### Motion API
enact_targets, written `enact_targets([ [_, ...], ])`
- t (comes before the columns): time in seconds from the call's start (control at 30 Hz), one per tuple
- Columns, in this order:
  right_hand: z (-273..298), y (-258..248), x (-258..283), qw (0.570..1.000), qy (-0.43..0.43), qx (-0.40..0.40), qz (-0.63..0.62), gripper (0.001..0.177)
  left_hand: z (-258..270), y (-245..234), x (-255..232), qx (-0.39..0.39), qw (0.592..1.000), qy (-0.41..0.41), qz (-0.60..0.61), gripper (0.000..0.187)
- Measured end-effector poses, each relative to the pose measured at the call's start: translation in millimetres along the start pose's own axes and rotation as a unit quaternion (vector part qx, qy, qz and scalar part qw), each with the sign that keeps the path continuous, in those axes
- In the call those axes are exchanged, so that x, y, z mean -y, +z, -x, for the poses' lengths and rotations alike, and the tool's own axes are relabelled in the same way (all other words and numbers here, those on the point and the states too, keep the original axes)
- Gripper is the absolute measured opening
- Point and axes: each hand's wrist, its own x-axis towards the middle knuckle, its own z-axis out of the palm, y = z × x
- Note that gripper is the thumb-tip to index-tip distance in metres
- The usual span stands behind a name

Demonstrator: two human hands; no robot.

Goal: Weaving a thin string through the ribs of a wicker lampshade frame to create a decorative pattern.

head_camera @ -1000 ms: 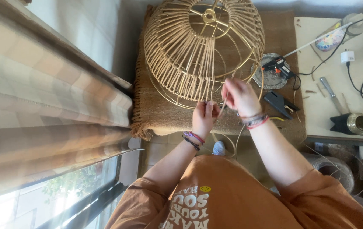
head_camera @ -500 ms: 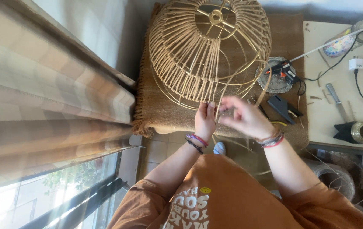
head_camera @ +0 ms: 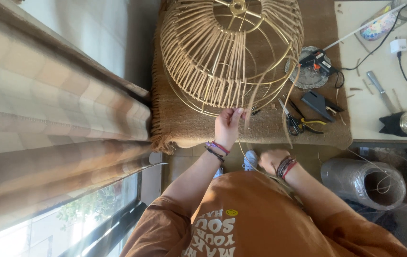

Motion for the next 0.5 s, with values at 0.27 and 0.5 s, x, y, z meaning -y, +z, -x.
enact_targets([
  [0.27,91.6,-162.3,32.6,0.964,-0.103,-0.150,-0.195,0.058,1.8,22.0,49.3,-0.020,0.964,-0.156,0.213,0.020],
  [0.5,59.9,-215.9,36.5,0.523,-0.248,-0.224,-0.784,0.029,2.7,5.7,21.3,-0.014,0.997,-0.055,0.045,0.022],
])
